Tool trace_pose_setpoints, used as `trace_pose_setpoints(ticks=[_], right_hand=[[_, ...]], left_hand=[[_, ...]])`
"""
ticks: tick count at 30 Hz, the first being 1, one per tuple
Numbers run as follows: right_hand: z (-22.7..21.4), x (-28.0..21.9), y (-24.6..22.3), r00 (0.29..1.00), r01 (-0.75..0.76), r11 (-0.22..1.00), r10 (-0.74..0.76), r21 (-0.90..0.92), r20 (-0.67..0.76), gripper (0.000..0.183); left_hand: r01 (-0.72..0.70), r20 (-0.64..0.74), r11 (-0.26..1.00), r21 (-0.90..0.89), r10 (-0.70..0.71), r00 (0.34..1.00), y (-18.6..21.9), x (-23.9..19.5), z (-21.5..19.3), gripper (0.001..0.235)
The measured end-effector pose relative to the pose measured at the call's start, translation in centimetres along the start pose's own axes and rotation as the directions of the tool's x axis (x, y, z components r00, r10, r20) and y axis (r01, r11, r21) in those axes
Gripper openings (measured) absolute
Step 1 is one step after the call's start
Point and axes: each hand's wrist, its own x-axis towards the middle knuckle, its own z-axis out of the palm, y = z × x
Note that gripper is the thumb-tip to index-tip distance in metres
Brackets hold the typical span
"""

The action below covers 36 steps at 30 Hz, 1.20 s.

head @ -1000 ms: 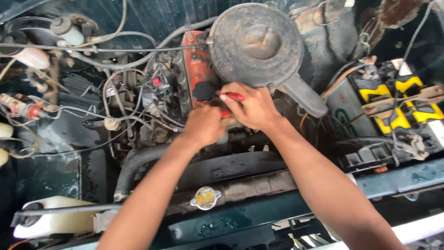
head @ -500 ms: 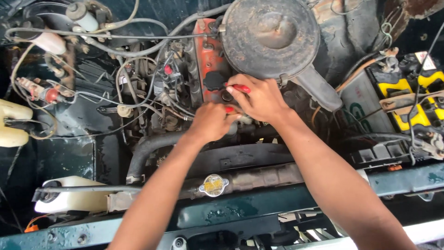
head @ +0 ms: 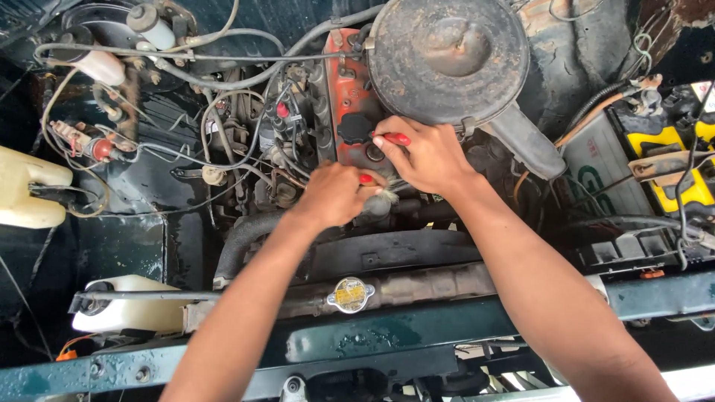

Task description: The person scrubs the top of a car engine with a small brush held in the left hand and a red-handled tool in the right hand. The cleaning action is focused on the red valve cover and the surrounding area of the engine bay.

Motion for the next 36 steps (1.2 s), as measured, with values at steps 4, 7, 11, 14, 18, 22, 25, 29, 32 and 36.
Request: trace_pose_setpoints(ticks=[4,7,11,14,18,22,25,29,32,36], right_hand=[[0.2,-0.3,0.4,1.0,0.006,1.0,-0.006,0.024,-0.02,0.015],[0.4,-0.4,0.5,0.999,-0.035,0.999,0.035,-0.027,0.016,0.016],[0.0,-0.8,0.8,0.998,-0.05,0.999,0.049,0.007,0.04,0.015],[0.1,-0.3,0.5,0.996,-0.071,0.996,0.068,0.062,0.052,0.016],[0.8,-0.9,1.8,0.985,-0.146,0.988,0.142,0.042,0.096,0.024],[1.0,-0.8,1.6,0.971,-0.163,0.986,0.163,-0.012,0.176,0.029],[0.3,-0.6,1.3,0.97,-0.184,0.974,0.202,-0.134,0.134,0.025],[-0.3,-0.5,2.3,0.954,-0.276,0.926,0.297,-0.259,0.041,0.03],[0.2,-1.0,2.4,0.952,-0.294,0.913,0.306,-0.282,0.001,0.03],[-0.4,-1.2,2.8,0.946,-0.308,0.914,0.325,-0.264,0.02,0.028]], left_hand=[[0.003,-0.114,0.994,-0.111,-0.016,0.993,1.0,2.0,2.6,0.04],[-0.042,-0.141,0.987,-0.154,0.02,0.99,-0.1,2.7,3.5,0.038],[0.039,-0.036,0.99,0.137,-0.034,0.999,-2.9,0.6,2.0,0.04],[0.042,-0.013,0.986,0.162,-0.041,0.999,-3.1,-2.1,-0.8,0.041],[0.015,-0.011,0.982,0.19,-0.013,1.0,-3.4,-1.9,-1.0,0.042],[0.054,-0.026,0.993,0.102,-0.051,0.998,-2.8,-0.5,1.0,0.045],[0.049,-0.106,0.998,0.045,-0.044,0.993,-0.4,0.2,1.9,0.041],[0.004,-0.182,0.998,-0.058,-0.015,0.983,1.9,2.3,2.4,0.041],[-0.032,-0.18,0.997,-0.07,0.019,0.983,0.6,3.2,3.8,0.036],[0.101,0.004,0.979,0.177,-0.103,0.995,-2.4,2.6,3.4,0.027]])
